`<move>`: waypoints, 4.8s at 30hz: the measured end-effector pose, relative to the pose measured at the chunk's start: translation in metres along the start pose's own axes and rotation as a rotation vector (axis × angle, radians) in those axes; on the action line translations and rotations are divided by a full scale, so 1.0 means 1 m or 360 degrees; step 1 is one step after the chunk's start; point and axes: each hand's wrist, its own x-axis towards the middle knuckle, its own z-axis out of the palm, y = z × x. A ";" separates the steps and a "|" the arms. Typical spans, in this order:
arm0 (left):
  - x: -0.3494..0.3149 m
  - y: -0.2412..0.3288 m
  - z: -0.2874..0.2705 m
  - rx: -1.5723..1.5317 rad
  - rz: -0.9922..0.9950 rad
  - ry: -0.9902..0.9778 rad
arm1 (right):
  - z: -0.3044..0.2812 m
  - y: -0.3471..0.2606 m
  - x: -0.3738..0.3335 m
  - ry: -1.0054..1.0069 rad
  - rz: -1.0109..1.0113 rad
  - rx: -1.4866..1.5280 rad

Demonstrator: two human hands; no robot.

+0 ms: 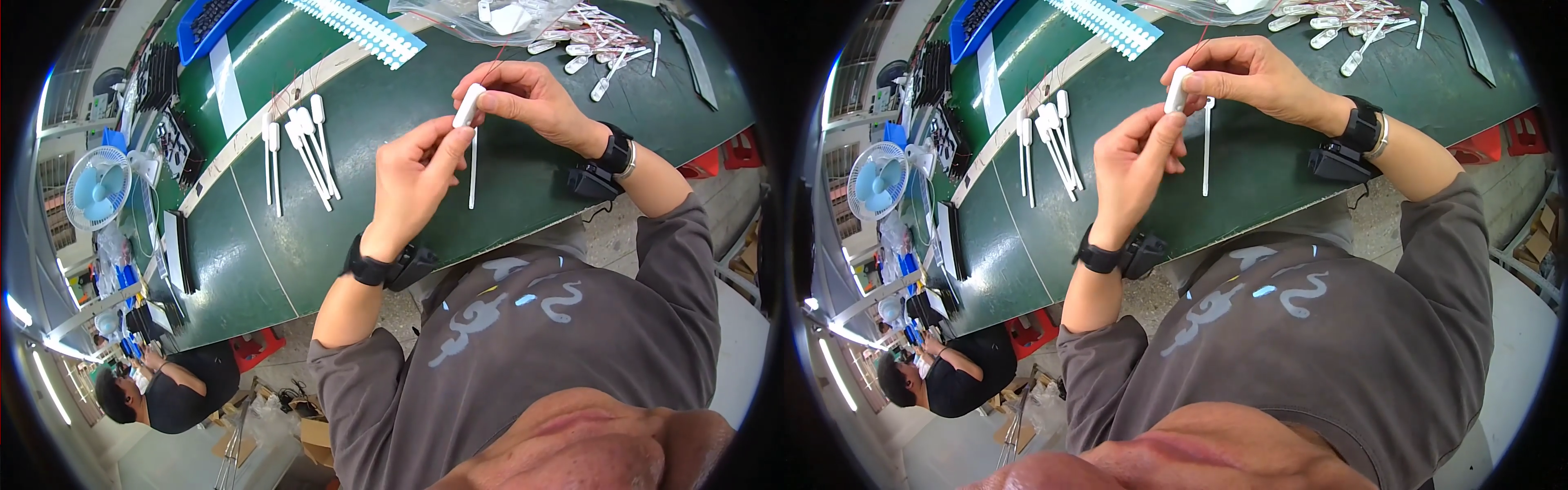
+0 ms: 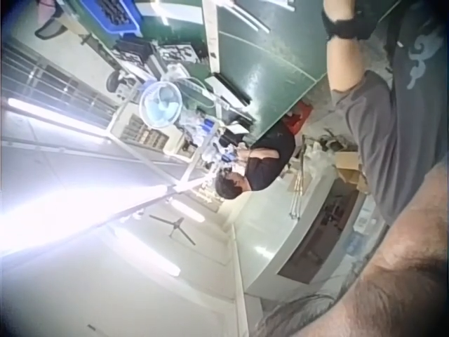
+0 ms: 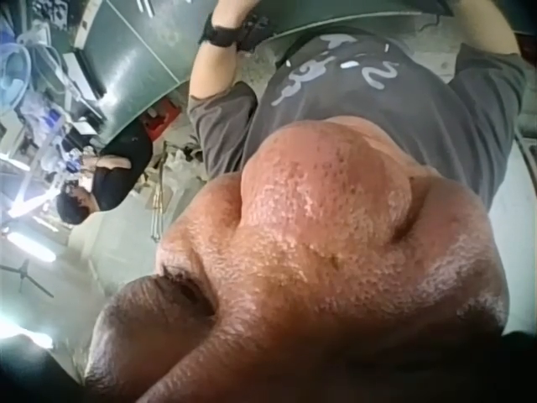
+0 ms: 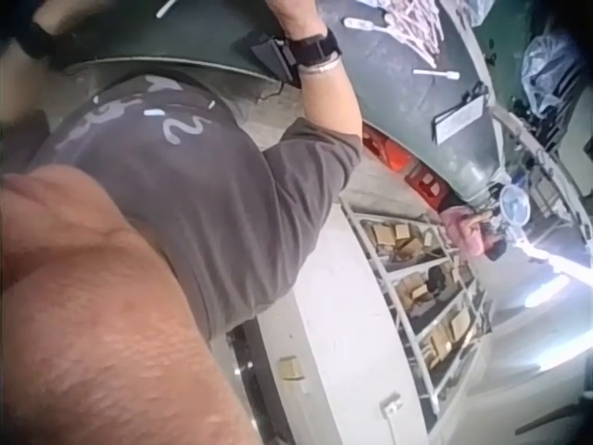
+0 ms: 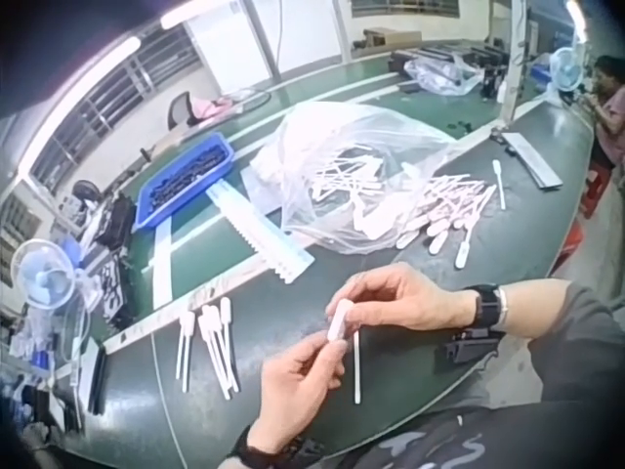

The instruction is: The person picks up a white plastic component and a white plastic rod, joining them together by hand. They then thread a thin red wire through the assembly before placing the finished piece on the green work surface.

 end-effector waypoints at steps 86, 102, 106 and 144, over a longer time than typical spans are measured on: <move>0.031 0.011 0.030 0.1618 0.0582 -0.0008 | -0.121 -0.044 -0.111 0.0222 -0.0380 -0.2629; 0.025 0.006 0.024 0.1552 0.0632 -0.0113 | -0.057 -0.043 -0.123 -0.0274 -0.0434 -0.2319; 0.023 0.008 0.025 0.1596 0.0634 -0.0141 | -0.055 -0.038 -0.120 -0.0207 -0.0445 -0.2236; 0.021 0.010 0.021 0.1458 0.0733 -0.0229 | -0.216 -0.260 -0.208 0.0714 0.0297 -0.4232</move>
